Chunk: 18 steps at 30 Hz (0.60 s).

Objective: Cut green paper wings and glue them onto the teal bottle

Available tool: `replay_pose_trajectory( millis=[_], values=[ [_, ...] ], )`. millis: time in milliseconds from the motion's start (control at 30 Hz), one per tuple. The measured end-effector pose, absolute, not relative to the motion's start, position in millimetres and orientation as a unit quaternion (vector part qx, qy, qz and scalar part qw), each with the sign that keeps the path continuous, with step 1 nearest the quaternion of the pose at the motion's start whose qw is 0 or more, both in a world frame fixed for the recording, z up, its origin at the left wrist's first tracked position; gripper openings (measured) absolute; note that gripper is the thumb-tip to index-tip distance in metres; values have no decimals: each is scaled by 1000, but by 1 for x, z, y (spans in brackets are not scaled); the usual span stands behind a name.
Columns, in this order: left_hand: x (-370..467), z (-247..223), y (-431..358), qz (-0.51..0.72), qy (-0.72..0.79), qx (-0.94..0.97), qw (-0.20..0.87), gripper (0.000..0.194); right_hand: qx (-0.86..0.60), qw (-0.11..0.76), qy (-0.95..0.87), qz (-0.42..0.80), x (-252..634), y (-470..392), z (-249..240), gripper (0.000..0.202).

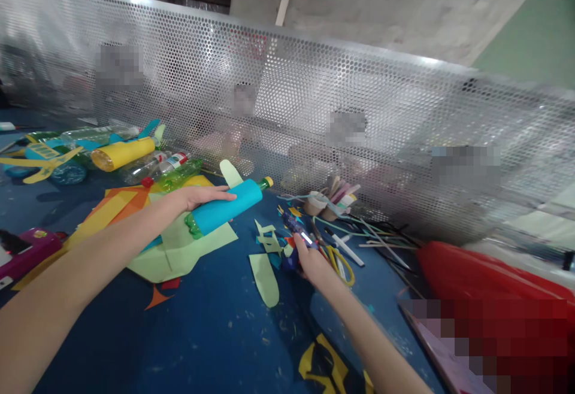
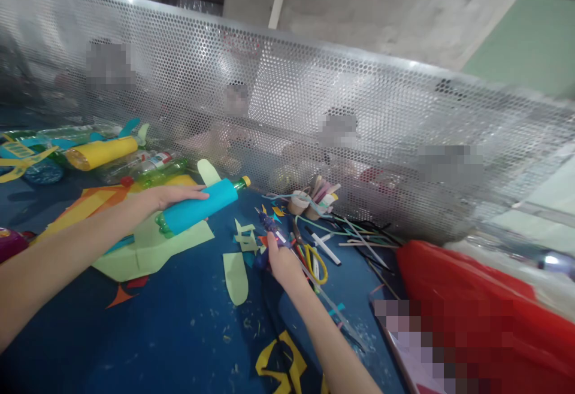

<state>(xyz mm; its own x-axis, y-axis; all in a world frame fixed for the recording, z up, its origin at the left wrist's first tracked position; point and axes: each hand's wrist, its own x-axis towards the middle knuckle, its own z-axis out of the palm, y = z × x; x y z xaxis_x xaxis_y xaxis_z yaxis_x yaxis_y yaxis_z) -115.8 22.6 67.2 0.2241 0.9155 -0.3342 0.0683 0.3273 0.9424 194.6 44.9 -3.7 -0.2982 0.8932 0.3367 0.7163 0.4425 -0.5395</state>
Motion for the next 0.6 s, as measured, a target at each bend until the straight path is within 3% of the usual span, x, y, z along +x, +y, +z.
replay_pose_trajectory(
  millis=[133, 200, 300, 400, 500, 600],
  values=[
    [-119, 62, 28, 339, 519, 461, 635, 94, -565, 140, -812, 44, 192, 35, 4, 23],
    [-120, 60, 29, 338, 520, 462, 634, 93, -613, 97, -784, -26, 185, 26, 10, 37],
    [-120, 60, 29, 337, 524, 469, 626, 92, -587, 112, -798, -76, 171, 14, 15, 41],
    [-118, 60, 28, 334, 522, 471, 628, 92, -455, 151, -876, -50, 159, 7, 12, 15],
    [-116, 61, 27, 329, 518, 471, 633, 90, -365, 177, -914, -22, 155, 6, 5, 27],
    [-113, 62, 26, 329, 530, 467, 627, 92, -359, 205, -910, 23, 155, 7, 3, 19]
  ],
)
